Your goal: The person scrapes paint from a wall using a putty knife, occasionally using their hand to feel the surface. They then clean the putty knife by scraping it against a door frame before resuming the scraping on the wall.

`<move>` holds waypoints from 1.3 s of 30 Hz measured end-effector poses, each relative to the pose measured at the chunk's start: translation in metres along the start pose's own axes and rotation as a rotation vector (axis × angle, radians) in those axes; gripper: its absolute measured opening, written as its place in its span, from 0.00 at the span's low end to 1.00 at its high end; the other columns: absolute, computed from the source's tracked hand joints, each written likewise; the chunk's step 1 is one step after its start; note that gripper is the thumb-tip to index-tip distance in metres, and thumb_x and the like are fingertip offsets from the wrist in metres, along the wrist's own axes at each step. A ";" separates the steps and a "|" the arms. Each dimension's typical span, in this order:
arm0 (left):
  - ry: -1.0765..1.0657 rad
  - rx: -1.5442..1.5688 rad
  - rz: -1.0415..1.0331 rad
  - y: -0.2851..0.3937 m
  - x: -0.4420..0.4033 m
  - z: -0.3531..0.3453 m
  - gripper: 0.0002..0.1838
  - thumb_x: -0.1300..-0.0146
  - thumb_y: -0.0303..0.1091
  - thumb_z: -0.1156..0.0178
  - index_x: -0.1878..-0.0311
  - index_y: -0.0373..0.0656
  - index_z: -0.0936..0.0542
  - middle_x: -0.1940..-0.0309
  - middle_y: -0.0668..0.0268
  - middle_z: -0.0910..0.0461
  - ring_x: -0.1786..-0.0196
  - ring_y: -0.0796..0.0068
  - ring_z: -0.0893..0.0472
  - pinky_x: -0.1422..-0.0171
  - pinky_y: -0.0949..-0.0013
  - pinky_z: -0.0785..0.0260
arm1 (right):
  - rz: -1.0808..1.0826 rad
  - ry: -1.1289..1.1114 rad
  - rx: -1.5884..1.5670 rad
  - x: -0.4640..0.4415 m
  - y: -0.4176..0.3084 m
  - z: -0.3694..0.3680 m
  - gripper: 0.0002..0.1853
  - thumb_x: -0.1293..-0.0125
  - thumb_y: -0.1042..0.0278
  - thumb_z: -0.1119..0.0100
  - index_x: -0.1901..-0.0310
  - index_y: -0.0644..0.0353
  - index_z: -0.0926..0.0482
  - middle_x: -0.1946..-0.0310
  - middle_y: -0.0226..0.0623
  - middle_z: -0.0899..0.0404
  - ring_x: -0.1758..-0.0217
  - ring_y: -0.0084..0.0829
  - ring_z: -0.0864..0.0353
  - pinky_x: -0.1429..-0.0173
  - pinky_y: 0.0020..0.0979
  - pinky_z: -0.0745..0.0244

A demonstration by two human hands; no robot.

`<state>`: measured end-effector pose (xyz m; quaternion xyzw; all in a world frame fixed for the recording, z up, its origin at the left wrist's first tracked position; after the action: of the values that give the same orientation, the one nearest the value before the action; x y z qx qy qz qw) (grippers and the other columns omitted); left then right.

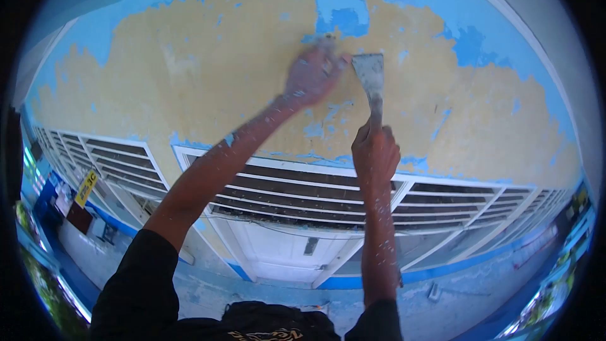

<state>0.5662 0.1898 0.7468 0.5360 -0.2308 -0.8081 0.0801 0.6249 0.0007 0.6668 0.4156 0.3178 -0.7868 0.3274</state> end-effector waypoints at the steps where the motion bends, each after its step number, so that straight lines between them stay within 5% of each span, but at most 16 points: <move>1: -0.041 -0.024 0.099 -0.004 0.004 -0.024 0.31 0.29 0.60 0.38 0.43 0.38 0.20 0.49 0.53 0.16 0.45 0.49 0.17 0.37 0.50 0.27 | 0.012 0.018 0.009 -0.006 -0.002 -0.001 0.11 0.25 0.63 0.44 0.47 0.57 0.20 0.74 0.51 0.20 0.72 0.57 0.16 0.70 0.55 0.23; 2: -0.089 -0.046 0.198 -0.010 0.007 -0.047 0.26 0.27 0.57 0.39 0.50 0.39 0.17 0.60 0.57 0.12 0.55 0.53 0.13 0.46 0.53 0.22 | 0.018 0.033 0.018 -0.012 -0.003 -0.003 0.11 0.26 0.63 0.44 0.48 0.57 0.20 0.74 0.51 0.20 0.72 0.57 0.16 0.70 0.55 0.23; 5: -0.113 0.712 0.530 -0.013 0.009 -0.094 0.21 0.23 0.50 0.42 0.55 0.40 0.16 0.64 0.60 0.11 0.61 0.62 0.11 0.53 0.59 0.20 | 0.012 0.046 -0.005 -0.045 -0.008 0.002 0.10 0.27 0.64 0.44 0.51 0.59 0.19 0.72 0.53 0.19 0.68 0.58 0.14 0.67 0.55 0.21; 8: -0.034 1.156 0.415 0.005 -0.001 -0.104 0.17 0.22 0.46 0.41 0.55 0.39 0.17 0.61 0.59 0.11 0.63 0.70 0.11 0.60 0.65 0.20 | 0.030 0.063 -0.016 -0.051 -0.014 0.014 0.11 0.27 0.66 0.44 0.49 0.60 0.19 0.71 0.55 0.17 0.67 0.60 0.15 0.65 0.56 0.21; 11: -0.102 1.123 0.554 0.018 0.031 -0.097 0.18 0.23 0.44 0.40 0.56 0.36 0.17 0.61 0.58 0.10 0.64 0.68 0.11 0.63 0.63 0.20 | -0.013 0.021 0.015 -0.026 -0.011 0.012 0.14 0.27 0.68 0.45 0.44 0.59 0.18 0.71 0.57 0.17 0.66 0.61 0.15 0.65 0.56 0.22; 17: -0.096 1.161 0.423 0.028 -0.018 -0.089 0.14 0.25 0.38 0.39 0.58 0.33 0.18 0.68 0.55 0.13 0.68 0.66 0.11 0.69 0.62 0.18 | 0.091 0.095 0.014 -0.058 -0.024 0.024 0.17 0.28 0.69 0.44 0.40 0.56 0.19 0.72 0.52 0.17 0.67 0.57 0.14 0.67 0.55 0.22; 19: -0.111 1.097 0.473 0.024 -0.013 -0.089 0.15 0.24 0.40 0.40 0.56 0.34 0.18 0.64 0.54 0.11 0.66 0.66 0.10 0.64 0.61 0.19 | 0.127 0.104 0.000 -0.060 -0.022 0.020 0.18 0.28 0.70 0.43 0.39 0.56 0.20 0.72 0.51 0.17 0.68 0.56 0.13 0.67 0.54 0.22; 24: 0.013 1.127 0.496 -0.002 0.027 -0.093 0.16 0.25 0.37 0.38 0.64 0.31 0.19 0.71 0.55 0.13 0.72 0.67 0.13 0.71 0.63 0.19 | 0.141 0.016 -0.007 -0.028 -0.033 0.019 0.16 0.29 0.70 0.42 0.42 0.57 0.18 0.73 0.50 0.18 0.70 0.54 0.14 0.69 0.52 0.22; 34: 0.089 1.155 0.545 0.005 0.029 -0.083 0.16 0.26 0.35 0.38 0.64 0.29 0.17 0.73 0.55 0.13 0.74 0.67 0.14 0.73 0.61 0.23 | 0.149 0.047 -0.006 -0.035 -0.030 0.022 0.12 0.29 0.68 0.42 0.48 0.58 0.15 0.76 0.50 0.18 0.71 0.55 0.14 0.69 0.52 0.21; 39: 0.157 1.111 0.450 0.003 -0.016 -0.075 0.16 0.27 0.34 0.37 0.68 0.29 0.16 0.73 0.56 0.13 0.74 0.70 0.15 0.74 0.62 0.26 | 0.162 0.089 -0.045 -0.067 -0.047 0.040 0.12 0.29 0.68 0.43 0.48 0.58 0.15 0.76 0.52 0.18 0.72 0.57 0.15 0.69 0.54 0.22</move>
<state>0.6406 0.1719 0.7372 0.4938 -0.7194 -0.4879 -0.0259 0.5992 0.0140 0.7533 0.4670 0.3147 -0.7314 0.3847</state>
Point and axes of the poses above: each hand's wrist, its own x-axis away from the middle knuckle, its own z-axis out of the back of the hand, y = z × x, the point moved 10 cm from there along -x, towards the middle knuckle
